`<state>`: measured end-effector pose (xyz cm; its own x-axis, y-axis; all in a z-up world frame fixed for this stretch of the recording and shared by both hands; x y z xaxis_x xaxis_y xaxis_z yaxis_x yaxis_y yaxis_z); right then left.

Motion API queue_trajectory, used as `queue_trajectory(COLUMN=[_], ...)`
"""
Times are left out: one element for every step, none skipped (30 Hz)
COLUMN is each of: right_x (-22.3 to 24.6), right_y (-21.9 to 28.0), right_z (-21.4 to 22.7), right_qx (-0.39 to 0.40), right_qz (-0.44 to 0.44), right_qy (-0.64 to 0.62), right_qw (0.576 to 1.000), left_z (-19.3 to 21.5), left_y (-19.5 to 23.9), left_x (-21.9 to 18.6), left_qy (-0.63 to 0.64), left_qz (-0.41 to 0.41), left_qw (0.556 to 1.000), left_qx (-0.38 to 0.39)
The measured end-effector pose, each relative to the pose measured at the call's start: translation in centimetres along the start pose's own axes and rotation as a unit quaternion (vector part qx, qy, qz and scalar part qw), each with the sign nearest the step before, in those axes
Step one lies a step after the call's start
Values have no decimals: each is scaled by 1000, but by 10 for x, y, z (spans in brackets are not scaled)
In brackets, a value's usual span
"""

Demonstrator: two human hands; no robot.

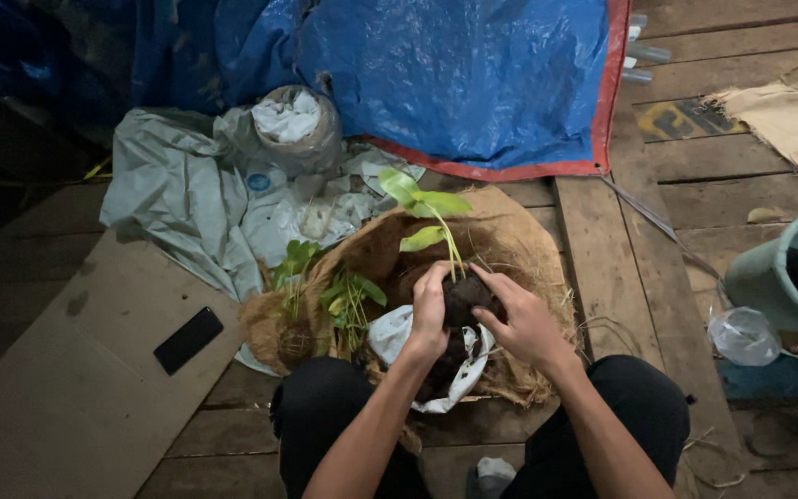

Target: The person sits on a wooden floor and packs soil around the root ball of a small plant held in their hands. They repeatedly add soil and press it firmly to secure the plant.

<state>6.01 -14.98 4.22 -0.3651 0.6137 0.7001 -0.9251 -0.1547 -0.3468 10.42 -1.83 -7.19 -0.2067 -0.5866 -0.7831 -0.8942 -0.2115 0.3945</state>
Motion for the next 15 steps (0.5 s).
queue_trajectory(right_x=[0, -1, -2, -2, -2, -3, -6, -10, -13, -20, -27, -34, -36, -38, -40], right_y=[0, -1, -1, -1, -1, -2, -2, -1, 0, 1, 1, 2, 3, 1, 1], right_z=[0, -1, -1, -2, -4, -4, -7, -11, -15, -18, -23, -27, -31, -34, -37], right_qx=[0, 1, 1, -1, -2, -4, -2, 0, 3, 1, -1, -5, -1, 4, 9], right_qz=[0, -1, -2, 0, 2, 5, -9, -23, -37, -67, -96, -126, -120, -112, -104], right_qy=[-5, -10, -14, -34, -55, -74, -94, -113, -131, -164, -197, -230, -251, -273, -294], right_qw=[1000, 1000, 1000, 999, 999, 997, 996, 993, 991, 984, 976, 965, 960, 956, 950], left_z=[-1, -1, -2, -2, -2, -3, -3, -4, -4, -4, -3, -2, -2, -2, -2], left_y=[1, 1, 2, 3, 3, 4, 6, 9, 11, 13, 15, 16, 16, 16, 16], left_x=[-1, -3, -5, -4, -5, -5, -6, -6, -6, -7, -8, -10, -11, -13, -14], left_qy=[2, 3, 4, 8, 12, 16, 20, 24, 27, 31, 35, 37, 45, 54, 63], left_qz=[-4, -8, -11, -4, 3, 10, 18, 26, 34, 38, 43, 46, 54, 61, 68], left_qw=[1000, 1000, 1000, 1000, 1000, 1000, 1000, 999, 999, 999, 998, 998, 997, 997, 996], left_qx=[4, 8, 13, 10, 8, 6, 7, 7, 7, 2, -4, -9, -6, -3, -1])
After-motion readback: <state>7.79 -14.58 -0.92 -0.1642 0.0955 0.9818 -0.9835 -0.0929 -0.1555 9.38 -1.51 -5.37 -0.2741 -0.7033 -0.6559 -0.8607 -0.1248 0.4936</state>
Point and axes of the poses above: each hand's wrist, its own y-axis away from the middle knuckle, its own z-axis out of the back of the hand, x = y × z, the point moved 8 cm from there along -y, towards the middle knuckle, and after that the axes turned 14 degrees about -x, right-handed, at the moved point
